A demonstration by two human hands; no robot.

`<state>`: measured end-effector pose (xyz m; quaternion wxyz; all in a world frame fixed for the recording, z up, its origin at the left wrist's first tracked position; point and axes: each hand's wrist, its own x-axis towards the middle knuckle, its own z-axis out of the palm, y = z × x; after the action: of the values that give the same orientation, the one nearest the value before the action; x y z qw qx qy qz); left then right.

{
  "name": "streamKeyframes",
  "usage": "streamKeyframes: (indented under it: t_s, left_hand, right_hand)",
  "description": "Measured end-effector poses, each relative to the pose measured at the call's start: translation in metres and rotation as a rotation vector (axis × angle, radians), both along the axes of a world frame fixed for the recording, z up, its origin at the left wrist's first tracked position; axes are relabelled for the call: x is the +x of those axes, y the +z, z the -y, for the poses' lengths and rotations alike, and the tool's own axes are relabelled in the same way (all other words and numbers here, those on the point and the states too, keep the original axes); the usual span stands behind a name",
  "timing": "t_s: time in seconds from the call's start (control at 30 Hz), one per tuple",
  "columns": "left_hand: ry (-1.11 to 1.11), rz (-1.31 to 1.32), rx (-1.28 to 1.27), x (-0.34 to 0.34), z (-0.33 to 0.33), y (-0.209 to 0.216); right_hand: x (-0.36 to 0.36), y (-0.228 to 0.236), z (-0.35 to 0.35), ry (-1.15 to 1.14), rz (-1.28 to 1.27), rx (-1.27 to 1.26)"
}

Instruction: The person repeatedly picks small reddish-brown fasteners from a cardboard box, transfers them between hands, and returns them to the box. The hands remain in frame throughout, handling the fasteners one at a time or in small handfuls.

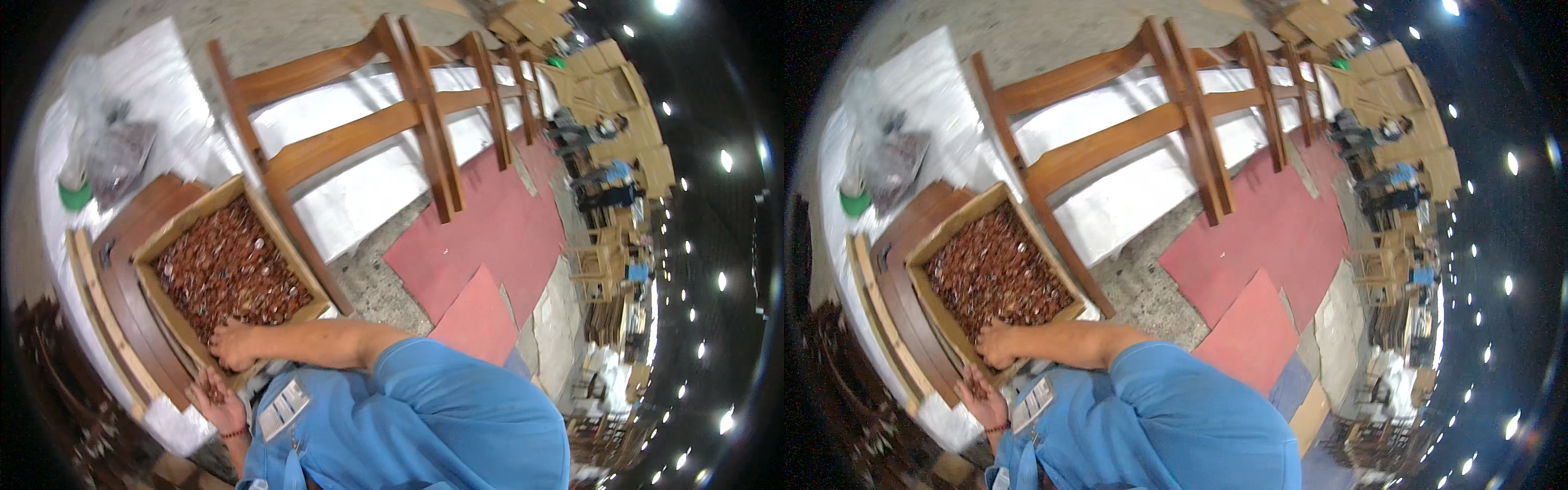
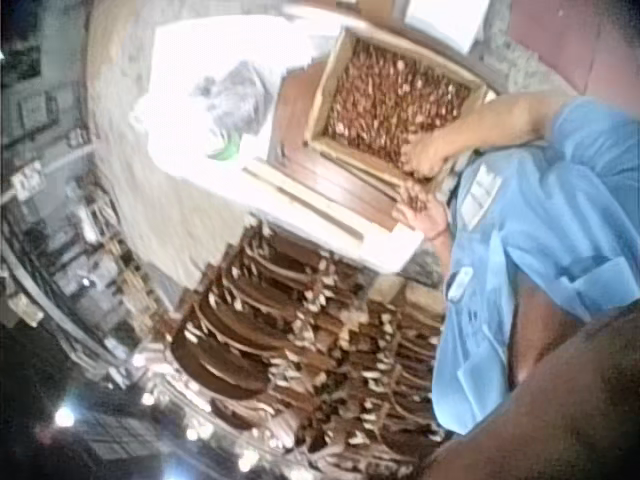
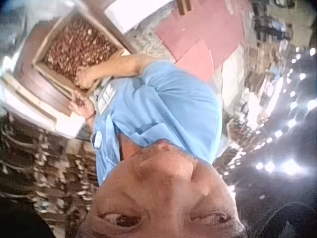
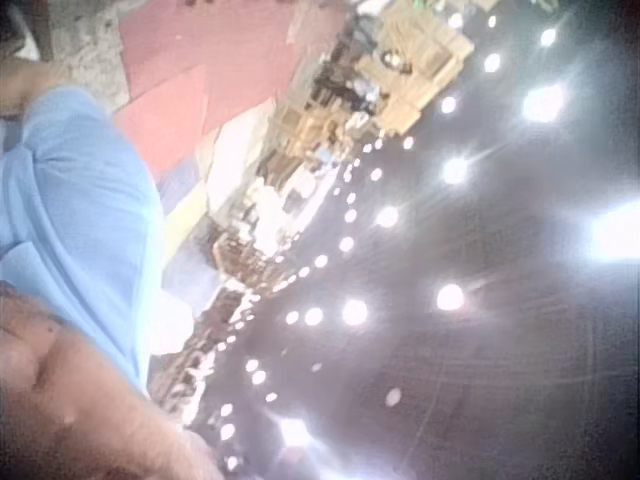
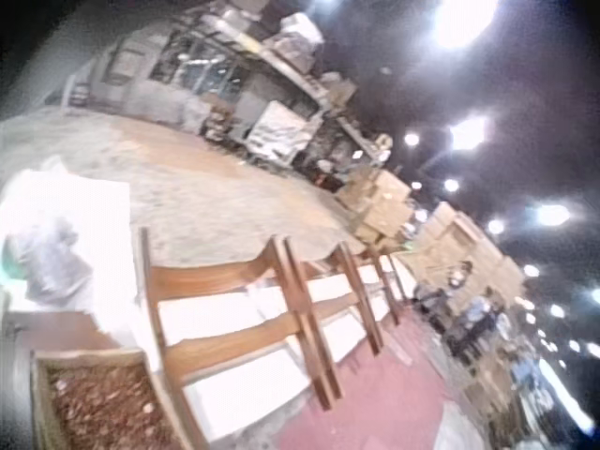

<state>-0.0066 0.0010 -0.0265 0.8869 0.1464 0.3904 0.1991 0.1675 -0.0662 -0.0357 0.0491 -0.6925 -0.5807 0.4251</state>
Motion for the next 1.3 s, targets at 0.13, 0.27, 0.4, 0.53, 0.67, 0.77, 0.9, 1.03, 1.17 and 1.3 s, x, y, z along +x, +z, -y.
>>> streamKeyframes:
  t_s: [0.13, 0.27, 0.4, 0.53, 0.67, 0.77, 0.9, 1.03, 1.17, 1.3]
  left_hand:
    - [-0.03, 0.175, -0.106, -0.009, -0.005, -0.01]
    - [-0.065, 0.253, -0.115, -0.011, -0.006, -0.015]
    - [-0.049, 0.248, -0.128, -0.01, -0.004, -0.01]
    - [-0.025, 0.145, 0.002, -0.002, 0.001, -0.002]
    - [-0.034, -0.06, 0.132, 0.0, 0.003, 0.001]
    - [-0.023, 0.017, 0.029, -0.009, 0.009, 0.003]
    - [-0.057, 0.342, -0.164, -0.008, 0.006, -0.004]
    - [-0.057, 0.32, -0.166, -0.01, 0.008, -0.008]
    - [-0.055, 0.339, -0.173, -0.01, 0.008, -0.008]
    - [-0.056, 0.344, -0.178, -0.009, 0.009, -0.008]
  right_hand:
    - [-0.003, -0.001, -0.009, -0.025, 0.052, -0.01]
    - [-0.001, -0.005, -0.008, -0.086, 0.097, 0.027]
    - [0.012, 0.002, -0.014, -0.16, 0.116, 0.064]
    - [0.028, 0.015, -0.015, -0.248, 0.077, 0.1]
    - [0.046, 0.013, -0.018, -0.409, -0.084, 0.294]
    - [0.068, 0.015, -0.017, -0.706, -0.559, 0.229]
    - [0.102, 0.023, -0.003, -0.784, -0.358, 0.374]
    - [0.114, 0.021, 0.011, -1.146, -0.818, 0.379]
    - [0.126, 0.018, 0.032, -1.326, -0.953, 0.434]
    - [0.132, 0.016, 0.051, -1.418, -0.98, 0.47]
